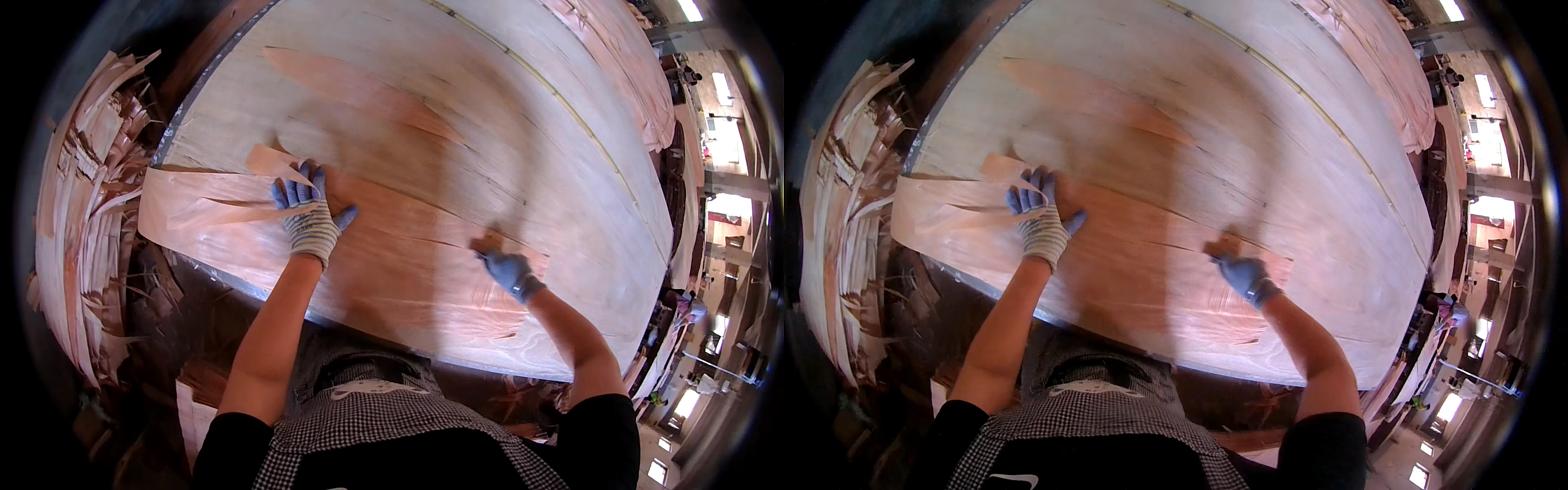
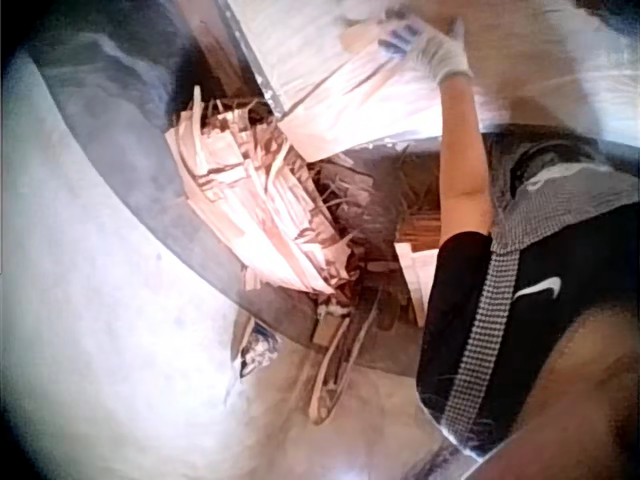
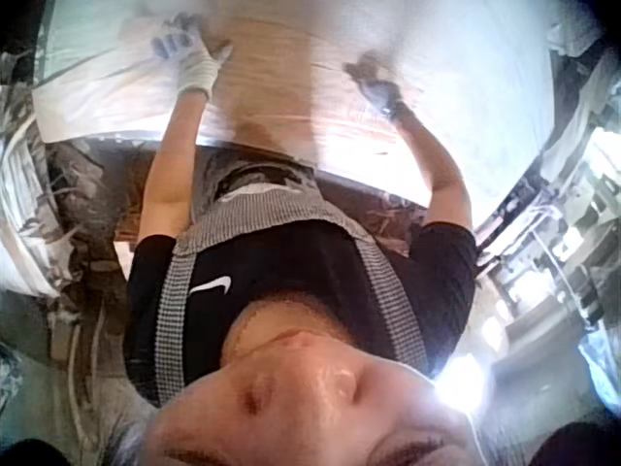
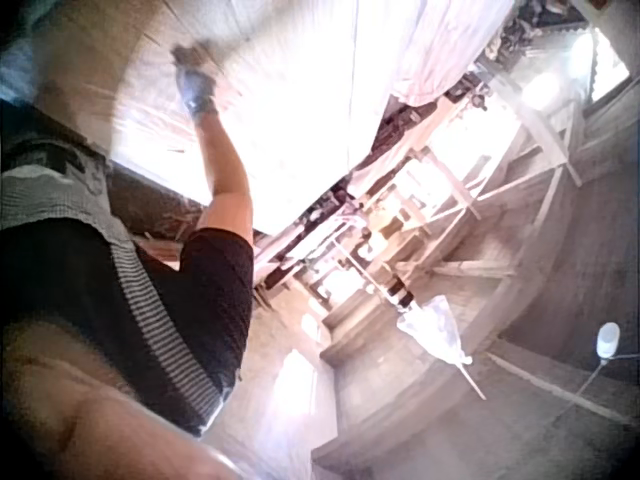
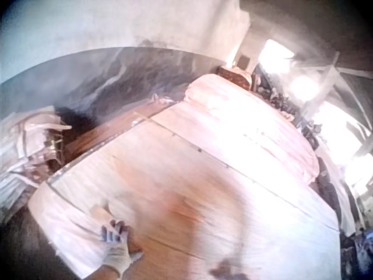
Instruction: The person uses a wooden guide to measure and select specific sheets of wood veneer from large stacks. They lift individual veneer sheets, move them to a different table, and use a knife to trim a small section from a sheet.
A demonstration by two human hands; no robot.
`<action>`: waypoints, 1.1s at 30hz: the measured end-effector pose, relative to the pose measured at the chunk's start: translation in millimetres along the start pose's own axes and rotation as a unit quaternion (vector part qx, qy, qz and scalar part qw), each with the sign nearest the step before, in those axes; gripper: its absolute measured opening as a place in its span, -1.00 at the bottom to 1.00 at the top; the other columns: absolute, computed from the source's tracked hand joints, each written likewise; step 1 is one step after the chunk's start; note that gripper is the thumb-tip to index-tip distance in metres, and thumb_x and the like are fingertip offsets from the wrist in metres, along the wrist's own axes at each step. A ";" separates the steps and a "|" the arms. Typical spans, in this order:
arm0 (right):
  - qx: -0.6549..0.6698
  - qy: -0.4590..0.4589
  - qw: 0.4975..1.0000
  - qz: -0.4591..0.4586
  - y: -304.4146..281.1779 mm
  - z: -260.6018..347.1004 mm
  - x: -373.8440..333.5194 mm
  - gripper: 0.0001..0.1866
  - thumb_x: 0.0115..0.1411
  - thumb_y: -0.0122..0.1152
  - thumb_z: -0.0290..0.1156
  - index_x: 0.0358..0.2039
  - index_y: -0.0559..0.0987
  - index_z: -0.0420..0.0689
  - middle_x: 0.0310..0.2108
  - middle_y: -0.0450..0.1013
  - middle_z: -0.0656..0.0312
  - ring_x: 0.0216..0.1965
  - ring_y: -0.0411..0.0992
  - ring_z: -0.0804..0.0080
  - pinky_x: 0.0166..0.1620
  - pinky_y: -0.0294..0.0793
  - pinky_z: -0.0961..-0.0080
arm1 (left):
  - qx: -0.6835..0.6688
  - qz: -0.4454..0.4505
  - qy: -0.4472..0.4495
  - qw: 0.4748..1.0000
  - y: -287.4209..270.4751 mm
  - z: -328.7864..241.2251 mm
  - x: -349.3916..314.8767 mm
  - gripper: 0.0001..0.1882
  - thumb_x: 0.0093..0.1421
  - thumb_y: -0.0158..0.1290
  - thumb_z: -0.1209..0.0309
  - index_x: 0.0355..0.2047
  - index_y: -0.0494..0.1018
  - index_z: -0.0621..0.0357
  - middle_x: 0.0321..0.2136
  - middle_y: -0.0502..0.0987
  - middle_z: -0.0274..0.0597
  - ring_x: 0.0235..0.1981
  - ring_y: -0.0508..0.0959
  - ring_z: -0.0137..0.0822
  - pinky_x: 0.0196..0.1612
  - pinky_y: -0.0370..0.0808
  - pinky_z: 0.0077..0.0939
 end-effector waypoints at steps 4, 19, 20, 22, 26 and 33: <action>0.076 -0.040 0.996 -0.002 -7.8 -16.2 5.5 -0.80 0.19 -0.03 -0.17 -0.38 0.42 0.00 -0.85 0.27 0.24 -0.86 0.27 0.32 -0.82 0.21 0.40 | -0.001 -0.009 -0.015 1.000 -1.5 -3.1 4.1 -0.09 -0.26 0.24 -0.01 0.09 0.18 0.09 0.16 0.12 -0.22 0.25 -0.03 -0.11 0.23 -0.18 0.08; 0.188 0.162 0.959 0.139 -20.3 48.1 58.9 -0.73 0.25 -0.14 -0.15 -0.12 0.42 0.09 -0.38 0.50 0.08 -0.67 0.45 0.22 -0.71 0.36 0.25 | -0.010 -0.026 -0.011 1.000 4.1 0.9 -1.5 -0.06 -0.29 0.22 -0.10 0.08 0.19 0.07 0.15 0.15 -0.18 0.24 -0.02 -0.02 0.23 -0.20 0.10; 0.206 0.190 0.959 0.044 -3.7 50.6 18.9 -0.74 0.25 -0.15 -0.16 -0.12 0.42 0.11 -0.47 0.49 0.11 -0.72 0.42 0.26 -0.75 0.32 0.25 | 0.003 -0.020 -0.010 1.000 4.8 0.0 -1.3 -0.06 -0.29 0.22 -0.10 0.09 0.19 0.07 0.15 0.14 -0.18 0.24 -0.02 -0.02 0.23 -0.20 0.09; 0.158 0.219 0.962 0.050 9.9 58.8 -20.0 -0.76 0.24 -0.14 -0.18 -0.17 0.41 0.06 -0.50 0.49 0.13 -0.77 0.38 0.23 -0.78 0.28 0.25 | 0.029 -0.011 -0.007 0.999 8.6 0.7 -2.5 -0.06 -0.27 0.20 -0.11 0.10 0.18 0.07 0.17 0.13 -0.16 0.24 -0.03 -0.01 0.23 -0.20 0.09; 0.115 0.269 0.952 0.094 32.6 47.4 -66.8 -0.79 0.22 -0.11 -0.22 -0.24 0.39 -0.04 -0.46 0.47 0.10 -0.77 0.36 0.17 -0.75 0.27 0.26 | 0.040 -0.010 0.010 0.999 2.9 -7.3 -2.0 -0.05 -0.21 0.17 -0.10 0.15 0.12 0.06 0.18 0.12 -0.20 0.24 -0.01 -0.03 0.22 -0.19 0.05; 0.376 0.631 0.673 -0.087 79.3 -96.9 -155.9 -0.72 0.08 0.15 -0.24 -0.30 0.41 -0.16 -0.52 0.43 0.15 -0.62 0.41 0.35 -0.57 0.39 0.30 | 0.047 -0.014 0.159 0.986 18.9 -19.4 -5.1 -0.67 0.00 0.08 0.24 -0.20 0.40 -0.02 -0.16 0.39 -0.16 -0.06 0.34 -0.09 0.00 0.22 -0.09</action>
Point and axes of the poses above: each hand's wrist, its own x-axis towards the middle knuckle, its own y-axis out of the palm, z = x × y, the point moved 2 cm from there along x, towards the middle knuckle
